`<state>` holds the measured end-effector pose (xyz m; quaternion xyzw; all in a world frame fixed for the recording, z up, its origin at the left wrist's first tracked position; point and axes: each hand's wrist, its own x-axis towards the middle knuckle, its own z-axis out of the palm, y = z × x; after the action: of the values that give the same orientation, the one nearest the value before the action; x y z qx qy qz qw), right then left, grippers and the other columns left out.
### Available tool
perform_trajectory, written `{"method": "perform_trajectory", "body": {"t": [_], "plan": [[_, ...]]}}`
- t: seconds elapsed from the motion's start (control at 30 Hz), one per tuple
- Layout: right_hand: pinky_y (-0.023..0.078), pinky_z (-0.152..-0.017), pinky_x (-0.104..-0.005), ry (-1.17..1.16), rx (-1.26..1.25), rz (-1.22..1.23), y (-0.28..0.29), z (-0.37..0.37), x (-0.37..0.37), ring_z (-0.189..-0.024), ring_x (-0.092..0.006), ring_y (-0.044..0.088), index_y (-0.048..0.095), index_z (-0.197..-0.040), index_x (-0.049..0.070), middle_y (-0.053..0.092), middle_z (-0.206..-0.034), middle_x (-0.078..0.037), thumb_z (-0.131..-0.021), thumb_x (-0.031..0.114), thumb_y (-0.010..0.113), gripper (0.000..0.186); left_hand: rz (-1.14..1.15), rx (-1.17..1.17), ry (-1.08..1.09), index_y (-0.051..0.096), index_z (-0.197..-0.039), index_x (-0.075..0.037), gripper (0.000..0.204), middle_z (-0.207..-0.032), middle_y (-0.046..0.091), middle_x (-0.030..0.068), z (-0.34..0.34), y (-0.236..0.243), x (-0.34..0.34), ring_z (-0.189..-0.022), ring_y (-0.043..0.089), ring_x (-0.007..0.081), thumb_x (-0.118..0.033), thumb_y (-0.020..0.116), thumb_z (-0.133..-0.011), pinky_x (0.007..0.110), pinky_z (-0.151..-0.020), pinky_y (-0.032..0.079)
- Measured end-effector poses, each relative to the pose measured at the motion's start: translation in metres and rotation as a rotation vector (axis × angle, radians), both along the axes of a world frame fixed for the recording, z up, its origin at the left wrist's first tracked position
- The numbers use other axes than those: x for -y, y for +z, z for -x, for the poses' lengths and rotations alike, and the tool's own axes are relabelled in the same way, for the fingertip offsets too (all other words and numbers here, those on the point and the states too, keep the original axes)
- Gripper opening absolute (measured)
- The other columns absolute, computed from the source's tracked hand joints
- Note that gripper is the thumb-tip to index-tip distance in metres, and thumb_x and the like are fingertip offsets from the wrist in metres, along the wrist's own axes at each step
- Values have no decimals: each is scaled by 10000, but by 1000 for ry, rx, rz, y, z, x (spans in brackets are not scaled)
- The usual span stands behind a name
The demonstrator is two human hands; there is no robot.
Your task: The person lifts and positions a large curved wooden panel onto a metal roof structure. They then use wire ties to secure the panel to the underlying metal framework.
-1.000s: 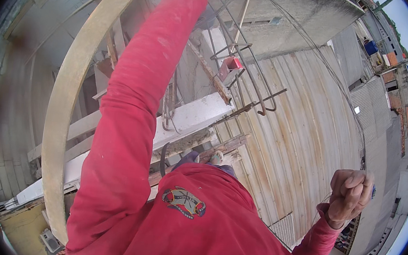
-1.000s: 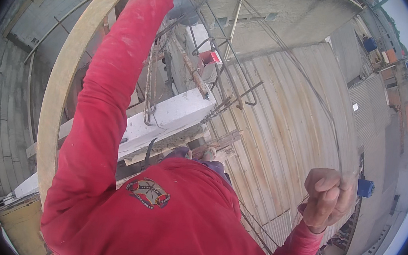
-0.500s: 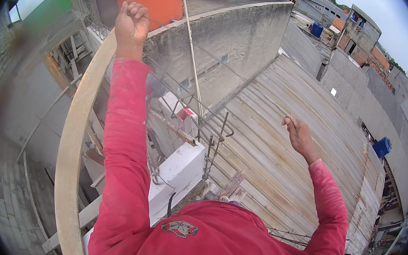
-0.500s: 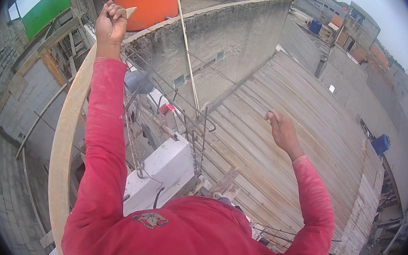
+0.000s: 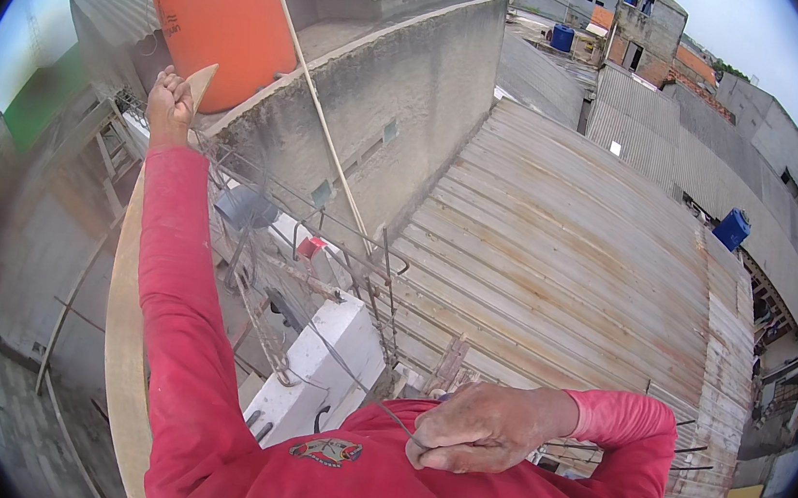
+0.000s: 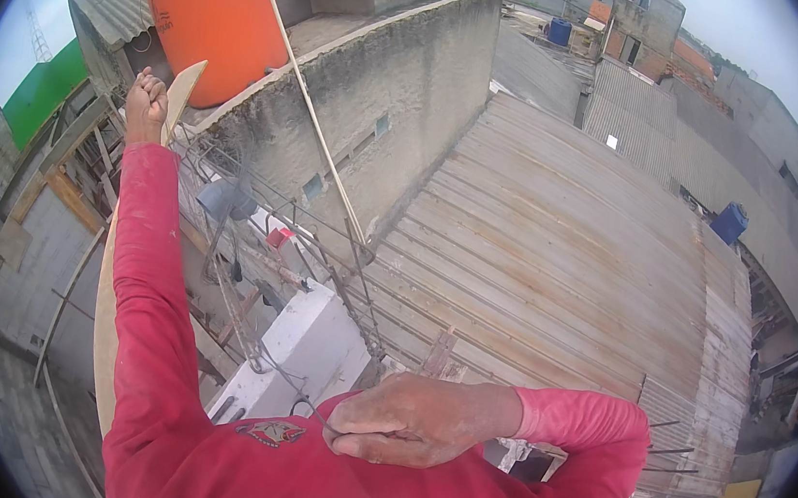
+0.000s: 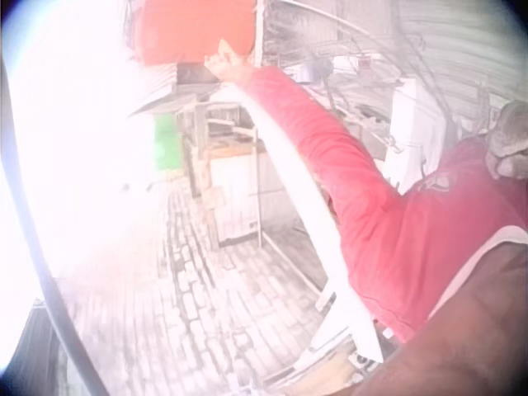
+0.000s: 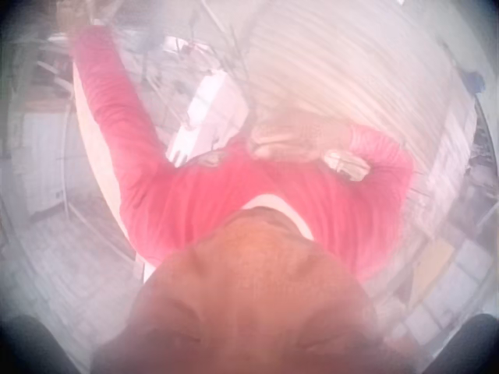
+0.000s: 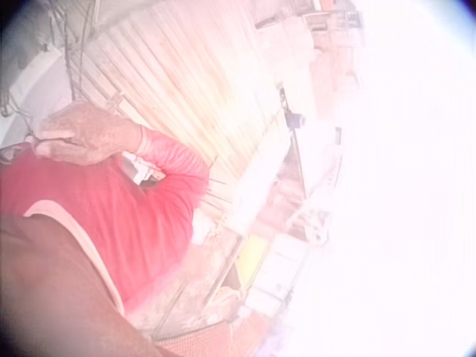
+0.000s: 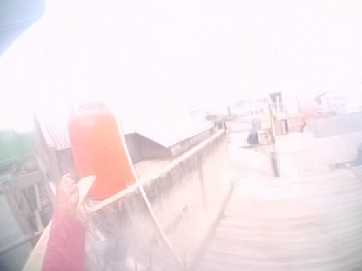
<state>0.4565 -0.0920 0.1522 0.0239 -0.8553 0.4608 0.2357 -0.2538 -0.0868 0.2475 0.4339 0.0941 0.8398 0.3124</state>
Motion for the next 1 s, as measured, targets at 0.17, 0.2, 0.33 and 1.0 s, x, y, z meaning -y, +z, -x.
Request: {"method": "perform_trajectory", "body": {"t": [0.17, 0.2, 0.33, 1.0], "plan": [[350, -502, -266, -994, -56, 39, -13, -35, -133, -538, -99, 360, 580, -1011, 51, 396, -648, 19, -1078, 261, 422, 271, -6, 368, 106, 497, -1136, 37, 211, -769, 440, 23, -140, -2, -38, -649, 470, 112, -148, 413, -1080, 246, -570, 462], [413, -555, -300, -880, 9, -131, -60, -32, -124, -559, -168, 450, 595, -1033, 31, 484, -683, -46, -1065, 226, 441, 251, -65, 379, 92, 507, -1145, 31, 221, -766, 440, 22, -145, 2, -45, -643, 461, 109, -157, 408, -1084, 247, -573, 458], [553, -714, -373, -602, -68, -431, -79, -10, -57, -821, -322, 681, 653, -1086, 27, 691, -905, -152, -983, 105, 561, 158, 58, 282, 291, 544, -1179, -32, 306, -730, 421, -5, -95, -10, -39, -609, 417, 84, -263, 359, -1104, 232, -561, 432], [477, -706, -421, -170, -20, 76, -46, -3, 5, -712, -322, 570, 597, -1043, -3, 583, -773, -173, -1079, 322, 398, 382, 156, 277, -151, 516, -937, -43, 253, -630, 345, -33, -301, -36, -132, -500, 302, 70, -215, 405, -1085, 222, -414, 260]]}}
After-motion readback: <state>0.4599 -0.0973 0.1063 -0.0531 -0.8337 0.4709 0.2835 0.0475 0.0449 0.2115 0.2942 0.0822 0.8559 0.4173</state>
